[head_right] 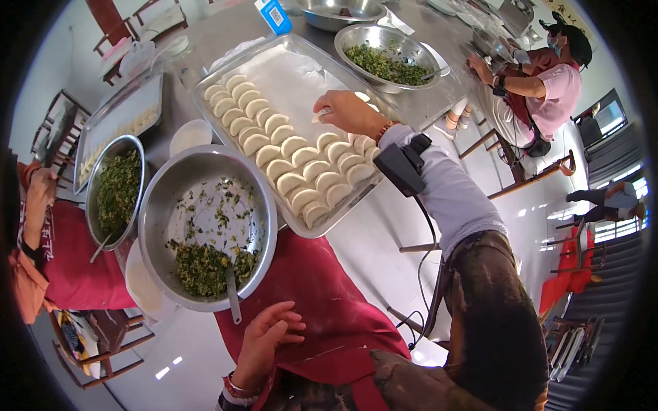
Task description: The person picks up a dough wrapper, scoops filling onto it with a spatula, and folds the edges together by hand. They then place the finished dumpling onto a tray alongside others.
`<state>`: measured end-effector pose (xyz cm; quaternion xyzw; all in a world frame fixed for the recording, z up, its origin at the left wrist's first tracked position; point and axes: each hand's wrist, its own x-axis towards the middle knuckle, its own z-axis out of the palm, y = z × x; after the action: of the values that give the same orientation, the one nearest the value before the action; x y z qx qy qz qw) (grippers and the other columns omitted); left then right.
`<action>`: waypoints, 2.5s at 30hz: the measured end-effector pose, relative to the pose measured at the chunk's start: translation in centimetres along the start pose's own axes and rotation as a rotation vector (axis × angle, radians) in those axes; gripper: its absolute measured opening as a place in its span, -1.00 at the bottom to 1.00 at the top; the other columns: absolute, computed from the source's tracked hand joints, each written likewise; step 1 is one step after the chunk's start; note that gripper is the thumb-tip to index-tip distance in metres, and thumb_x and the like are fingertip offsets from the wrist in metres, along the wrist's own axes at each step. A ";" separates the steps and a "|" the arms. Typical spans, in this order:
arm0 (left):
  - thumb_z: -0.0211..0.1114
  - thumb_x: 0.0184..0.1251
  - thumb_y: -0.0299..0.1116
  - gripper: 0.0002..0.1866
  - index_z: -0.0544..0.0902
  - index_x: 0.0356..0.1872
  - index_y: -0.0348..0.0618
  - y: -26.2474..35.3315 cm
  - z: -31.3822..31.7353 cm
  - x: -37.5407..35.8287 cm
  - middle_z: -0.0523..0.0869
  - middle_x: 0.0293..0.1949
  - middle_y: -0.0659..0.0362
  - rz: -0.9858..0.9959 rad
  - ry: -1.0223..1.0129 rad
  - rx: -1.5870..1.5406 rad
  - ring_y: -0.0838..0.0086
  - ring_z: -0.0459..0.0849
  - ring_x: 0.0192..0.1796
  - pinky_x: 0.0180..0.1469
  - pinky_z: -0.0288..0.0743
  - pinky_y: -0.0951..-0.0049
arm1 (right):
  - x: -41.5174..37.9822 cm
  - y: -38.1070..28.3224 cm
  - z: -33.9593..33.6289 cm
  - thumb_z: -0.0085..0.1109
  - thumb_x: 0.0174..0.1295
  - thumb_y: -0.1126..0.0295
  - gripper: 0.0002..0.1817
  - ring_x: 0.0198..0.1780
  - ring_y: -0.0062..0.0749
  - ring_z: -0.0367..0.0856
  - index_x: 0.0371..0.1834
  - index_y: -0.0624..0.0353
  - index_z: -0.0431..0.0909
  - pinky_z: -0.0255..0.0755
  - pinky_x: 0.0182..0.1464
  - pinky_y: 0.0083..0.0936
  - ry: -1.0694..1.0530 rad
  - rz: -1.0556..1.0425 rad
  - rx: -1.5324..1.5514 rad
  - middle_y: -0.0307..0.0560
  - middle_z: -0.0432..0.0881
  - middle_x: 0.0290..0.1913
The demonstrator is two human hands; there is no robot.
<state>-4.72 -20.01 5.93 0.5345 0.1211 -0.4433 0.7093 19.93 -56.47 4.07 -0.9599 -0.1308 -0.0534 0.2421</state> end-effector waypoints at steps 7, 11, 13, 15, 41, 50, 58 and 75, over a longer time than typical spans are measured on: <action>0.01 0.45 -0.45 -0.61 0.39 0.26 -0.29 1.2 -0.7 1.1 0.57 0.02 0.07 -0.044 0.013 -0.044 0.37 0.61 0.06 0.04 0.59 0.39 | 2.2 2.2 2.6 0.13 0.10 0.46 -0.69 -0.06 -0.09 0.63 -0.06 0.18 0.64 0.45 0.06 -0.35 -0.200 -0.027 0.137 0.05 0.69 -0.10; 0.01 0.45 -0.45 -0.61 0.40 0.26 -0.29 1.3 -1.0 1.5 0.57 0.01 0.07 -0.042 0.004 -0.063 0.37 0.61 0.06 0.04 0.59 0.39 | 2.4 2.2 3.3 0.09 0.11 0.46 -0.69 -0.05 -0.08 0.63 -0.07 0.18 0.65 0.43 0.07 -0.35 -0.189 -0.027 0.132 0.07 0.69 -0.11; 0.01 0.44 -0.46 -0.62 0.40 0.25 -0.28 1.2 -1.1 1.6 0.58 0.00 0.08 -0.041 0.003 -0.068 0.38 0.61 0.05 0.03 0.59 0.41 | 2.5 1.9 2.9 0.08 0.11 0.47 -0.71 -0.04 -0.07 0.62 -0.10 0.18 0.66 0.43 0.08 -0.35 -0.213 -0.028 0.157 0.07 0.69 -0.12; 0.00 0.43 -0.48 -0.63 0.42 0.23 -0.26 1.0 -1.2 1.5 0.59 -0.03 0.10 -0.044 0.015 -0.069 0.40 0.62 0.02 0.01 0.60 0.43 | 2.6 1.7 2.9 0.07 0.11 0.47 -0.72 -0.04 -0.07 0.62 -0.12 0.18 0.67 0.43 0.08 -0.35 -0.244 -0.045 0.172 0.07 0.70 -0.13; 0.05 0.44 -0.42 -0.64 0.43 0.20 -0.31 -0.9 -4.9 -1.9 0.59 -0.01 0.09 0.129 0.232 -0.206 0.39 0.63 -0.01 -0.05 0.61 0.41 | 0.9 2.3 4.3 0.17 0.10 0.43 -0.66 0.05 -0.12 0.57 -0.01 0.21 0.62 0.37 0.19 -0.31 0.021 -0.083 0.128 0.04 0.66 -0.04; 0.13 0.37 -0.42 -0.66 0.50 0.14 -0.24 0.9 -15.4 -6.2 0.62 -0.11 0.14 0.451 0.809 -0.119 0.41 0.65 -0.06 -0.04 0.58 0.41 | -5.4 -1.2 2.2 0.10 0.23 0.55 -0.69 0.03 -0.37 0.64 0.06 0.24 0.56 0.53 -0.02 -0.49 0.181 0.121 0.154 -0.01 0.67 0.00; 0.31 0.12 -0.37 -0.74 0.63 -0.13 -0.14 5.3 -26.8 -2.1 0.66 -0.18 0.12 0.631 1.466 1.024 0.24 0.64 -0.14 -0.08 0.51 0.28 | -13.9 -8.5 1.9 0.07 0.19 0.68 -0.69 0.01 -0.30 0.63 0.01 0.24 0.56 0.55 -0.12 -0.52 0.235 0.091 0.152 -0.03 0.64 0.02; 0.30 0.14 -0.35 -0.95 0.64 -0.40 -0.04 6.8 -29.1 0.5 0.63 -0.34 0.17 0.647 1.554 1.326 0.22 0.63 -0.19 -0.23 0.54 0.22 | -19.2 -16.2 3.3 0.11 0.12 0.70 -0.75 -0.08 -0.17 0.63 -0.15 0.25 0.62 0.52 -0.06 -0.41 0.210 0.101 0.248 0.02 0.65 -0.09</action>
<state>9.50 5.14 -1.56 0.9555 0.1272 0.2504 0.0898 -2.86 -45.51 5.28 -0.9173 -0.0619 -0.1245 0.3732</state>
